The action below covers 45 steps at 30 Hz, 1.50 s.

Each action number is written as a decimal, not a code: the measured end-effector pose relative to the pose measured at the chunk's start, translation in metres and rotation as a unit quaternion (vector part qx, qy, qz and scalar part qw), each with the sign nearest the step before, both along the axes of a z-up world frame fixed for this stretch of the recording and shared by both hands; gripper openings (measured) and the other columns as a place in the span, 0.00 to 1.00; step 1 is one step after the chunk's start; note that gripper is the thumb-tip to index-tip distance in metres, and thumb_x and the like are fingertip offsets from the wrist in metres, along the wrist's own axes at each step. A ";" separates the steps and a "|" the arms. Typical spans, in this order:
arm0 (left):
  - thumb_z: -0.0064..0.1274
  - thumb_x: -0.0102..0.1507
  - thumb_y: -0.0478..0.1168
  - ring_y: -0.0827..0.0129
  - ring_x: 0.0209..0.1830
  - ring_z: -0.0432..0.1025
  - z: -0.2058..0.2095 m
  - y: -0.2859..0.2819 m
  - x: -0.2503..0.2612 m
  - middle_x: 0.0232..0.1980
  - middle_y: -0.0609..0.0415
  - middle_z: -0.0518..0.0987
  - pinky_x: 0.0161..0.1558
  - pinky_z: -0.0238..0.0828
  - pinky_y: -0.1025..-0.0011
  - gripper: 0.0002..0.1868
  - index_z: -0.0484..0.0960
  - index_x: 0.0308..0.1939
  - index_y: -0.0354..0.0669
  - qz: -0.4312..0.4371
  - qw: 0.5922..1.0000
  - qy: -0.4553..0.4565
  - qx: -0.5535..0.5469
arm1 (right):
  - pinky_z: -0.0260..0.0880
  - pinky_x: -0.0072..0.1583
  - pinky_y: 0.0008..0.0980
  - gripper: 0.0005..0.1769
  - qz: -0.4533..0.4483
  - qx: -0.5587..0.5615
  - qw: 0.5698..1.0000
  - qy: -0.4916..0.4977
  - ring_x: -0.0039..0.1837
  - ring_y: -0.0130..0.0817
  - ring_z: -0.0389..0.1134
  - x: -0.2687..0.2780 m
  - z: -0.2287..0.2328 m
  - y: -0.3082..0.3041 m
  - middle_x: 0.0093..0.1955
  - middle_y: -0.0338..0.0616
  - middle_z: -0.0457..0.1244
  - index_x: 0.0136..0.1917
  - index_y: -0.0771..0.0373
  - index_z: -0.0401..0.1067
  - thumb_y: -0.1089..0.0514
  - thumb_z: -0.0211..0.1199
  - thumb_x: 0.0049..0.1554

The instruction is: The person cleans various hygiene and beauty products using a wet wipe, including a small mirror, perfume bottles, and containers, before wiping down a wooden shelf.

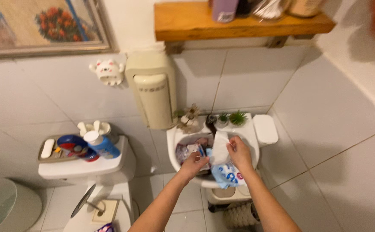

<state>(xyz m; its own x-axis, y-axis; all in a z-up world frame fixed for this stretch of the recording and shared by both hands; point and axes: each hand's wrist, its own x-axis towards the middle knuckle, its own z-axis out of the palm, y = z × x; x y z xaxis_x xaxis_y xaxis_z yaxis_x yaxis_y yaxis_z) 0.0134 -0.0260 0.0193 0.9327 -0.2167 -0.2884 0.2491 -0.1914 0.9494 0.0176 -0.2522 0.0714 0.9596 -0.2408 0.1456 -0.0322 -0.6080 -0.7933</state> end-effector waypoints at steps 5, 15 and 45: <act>0.61 0.62 0.49 0.73 0.45 0.75 0.061 -0.037 0.017 0.49 0.59 0.82 0.45 0.71 0.69 0.23 0.76 0.57 0.45 0.038 0.973 0.068 -0.219 | 0.60 0.45 0.29 0.10 0.140 0.237 0.959 0.062 0.42 0.26 0.59 0.023 0.044 -0.017 0.37 0.35 0.62 0.42 0.61 0.68 0.57 0.68 0.57; 0.58 0.65 0.38 0.76 0.34 0.73 0.164 -0.047 0.054 0.35 0.55 0.83 0.40 0.71 0.74 0.09 0.79 0.43 0.37 0.078 0.952 -0.292 -0.041 | 0.62 0.57 0.31 0.12 0.303 0.450 0.838 0.064 0.53 0.27 0.61 0.030 0.114 -0.029 0.47 0.33 0.61 0.46 0.55 0.63 0.61 0.67 0.59; 0.68 0.60 0.42 0.50 0.55 0.77 0.461 -0.058 0.164 0.56 0.38 0.81 0.57 0.73 0.59 0.31 0.70 0.60 0.33 0.265 0.752 -0.604 0.016 | 0.66 0.71 0.44 0.24 0.311 0.682 0.659 -0.062 0.68 0.39 0.66 0.051 0.246 -0.024 0.66 0.45 0.65 0.70 0.60 0.64 0.52 0.62 0.64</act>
<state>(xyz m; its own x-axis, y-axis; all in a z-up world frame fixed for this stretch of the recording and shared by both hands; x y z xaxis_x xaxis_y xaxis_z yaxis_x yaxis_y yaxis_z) 0.1774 -0.0840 0.4806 0.4714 0.2672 0.8405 -0.7410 -0.3968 0.5417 0.0687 -0.2758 0.3169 0.9354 0.2061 0.2874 0.0026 0.8086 -0.5883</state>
